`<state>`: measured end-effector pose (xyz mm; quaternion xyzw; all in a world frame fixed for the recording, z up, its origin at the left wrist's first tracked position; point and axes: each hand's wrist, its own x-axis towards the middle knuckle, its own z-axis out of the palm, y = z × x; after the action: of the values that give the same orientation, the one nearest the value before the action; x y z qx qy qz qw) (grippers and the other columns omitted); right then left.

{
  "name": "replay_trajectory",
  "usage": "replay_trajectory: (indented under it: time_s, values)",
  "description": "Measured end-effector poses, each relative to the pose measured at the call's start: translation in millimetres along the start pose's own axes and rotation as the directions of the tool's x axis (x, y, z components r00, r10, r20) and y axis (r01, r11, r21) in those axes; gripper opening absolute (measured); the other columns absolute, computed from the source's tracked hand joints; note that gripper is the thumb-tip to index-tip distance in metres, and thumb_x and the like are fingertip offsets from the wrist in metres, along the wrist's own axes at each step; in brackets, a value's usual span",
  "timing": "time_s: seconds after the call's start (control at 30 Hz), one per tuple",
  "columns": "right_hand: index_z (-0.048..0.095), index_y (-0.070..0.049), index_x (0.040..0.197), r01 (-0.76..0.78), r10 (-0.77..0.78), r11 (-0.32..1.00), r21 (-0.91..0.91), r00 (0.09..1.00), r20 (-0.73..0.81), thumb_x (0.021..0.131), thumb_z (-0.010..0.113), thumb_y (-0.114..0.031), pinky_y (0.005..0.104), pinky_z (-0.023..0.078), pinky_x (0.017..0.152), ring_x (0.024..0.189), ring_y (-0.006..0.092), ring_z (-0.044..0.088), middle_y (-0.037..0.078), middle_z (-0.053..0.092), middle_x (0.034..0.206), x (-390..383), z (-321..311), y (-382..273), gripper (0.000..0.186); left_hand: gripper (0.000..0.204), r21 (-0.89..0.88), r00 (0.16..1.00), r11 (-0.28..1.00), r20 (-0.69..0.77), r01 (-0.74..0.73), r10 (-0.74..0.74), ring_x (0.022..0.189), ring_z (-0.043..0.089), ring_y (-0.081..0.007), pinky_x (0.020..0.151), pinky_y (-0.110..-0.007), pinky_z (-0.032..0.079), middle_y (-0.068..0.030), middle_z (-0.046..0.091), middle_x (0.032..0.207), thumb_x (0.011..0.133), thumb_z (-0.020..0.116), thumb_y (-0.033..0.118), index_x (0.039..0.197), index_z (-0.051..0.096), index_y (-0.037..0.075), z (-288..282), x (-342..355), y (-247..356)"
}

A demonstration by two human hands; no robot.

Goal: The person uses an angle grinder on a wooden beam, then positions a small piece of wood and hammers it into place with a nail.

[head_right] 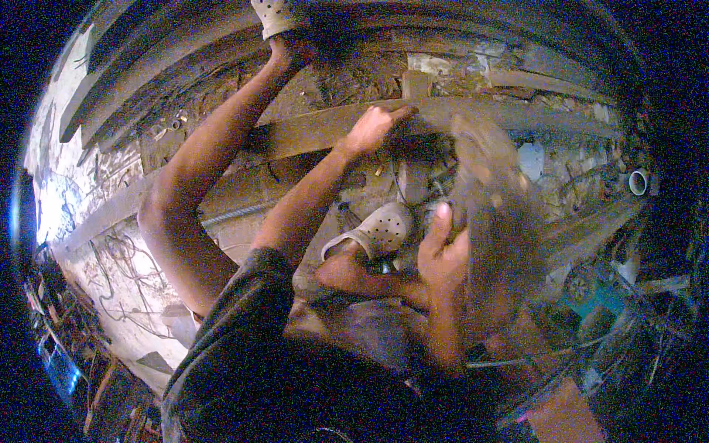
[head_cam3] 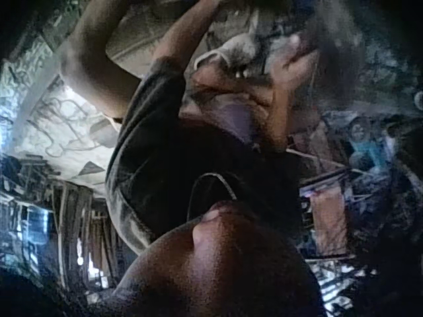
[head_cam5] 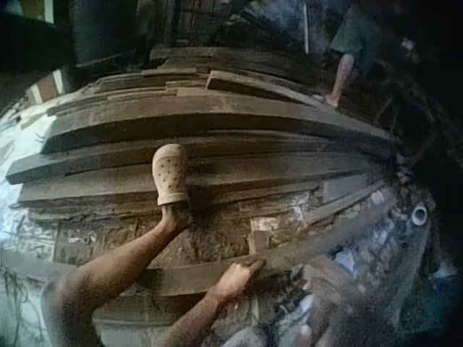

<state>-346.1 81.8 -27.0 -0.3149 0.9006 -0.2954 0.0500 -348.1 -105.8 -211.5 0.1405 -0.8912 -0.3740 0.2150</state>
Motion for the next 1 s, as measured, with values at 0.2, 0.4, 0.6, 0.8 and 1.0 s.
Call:
replay_trajectory:
  time_s: [0.2,0.4,0.6,0.8,1.0]
  values:
    - [0.057,0.005,0.109,-0.013,0.112,0.959,-0.284,0.936,0.334,0.091,0.049,-0.032,0.0449,0.043,0.085,0.097,0.0449,0.054,0.029,0.057,0.105,26,20,0,0.041,0.044,0.074,0.984,0.997,0.181,-0.02,0.006,0.09,0.06,-0.0368,0.079,-0.044,0.049,-0.0212,0.06,0.104,0.075,0.048,0.001,0.119,0.051,0.007,3,-2,-1]
    - [0.04,0.01,0.126,0.007,-0.009,1.0,0.027,0.998,0.063,0.092,0.05,-0.029,0.0402,0.035,0.098,0.118,0.0406,0.045,0.03,0.046,0.124,-10,-6,-9,0.053,0.058,-0.045,0.984,0.99,0.123,0.131,-0.125,0.088,0.06,-0.0399,0.078,-0.045,0.05,-0.0234,0.06,0.104,0.069,0.055,0.002,0.126,0.047,0.012,5,-3,-5]
    - [0.041,0.01,0.125,0.057,-0.058,0.997,0.042,0.998,0.017,0.091,0.051,-0.03,0.0391,0.033,0.1,0.12,0.0376,0.044,0.027,0.046,0.127,-1,6,14,0.053,0.06,-0.077,0.998,0.995,0.013,0.055,-0.054,0.094,0.059,-0.0405,0.082,-0.045,0.049,-0.0236,0.057,0.111,0.066,0.057,-0.001,0.124,0.049,0.011,1,-3,1]
    - [0.042,0.009,0.124,0.047,-0.027,0.991,-0.124,0.987,0.161,0.089,0.053,-0.033,0.0419,0.037,0.096,0.113,0.0401,0.049,0.029,0.051,0.12,17,15,16,0.056,0.063,-0.027,0.992,0.995,0.086,0.1,-0.097,0.095,0.058,-0.0411,0.084,-0.044,0.049,-0.0227,0.057,0.111,0.065,0.06,0.002,0.126,0.048,0.012,6,-1,-6]
    - [0.047,0.009,0.115,-0.086,0.086,0.996,-0.006,0.996,0.025,0.089,0.053,-0.036,0.0447,0.042,0.087,0.101,0.0397,0.055,0.028,0.057,0.105,0,10,19,0.052,0.037,-0.038,0.999,0.999,-0.017,0.031,-0.032,0.09,0.06,-0.0377,0.076,-0.046,0.05,-0.0203,0.06,0.106,0.078,0.049,0.006,0.115,0.052,0.008,-1,-6,6]
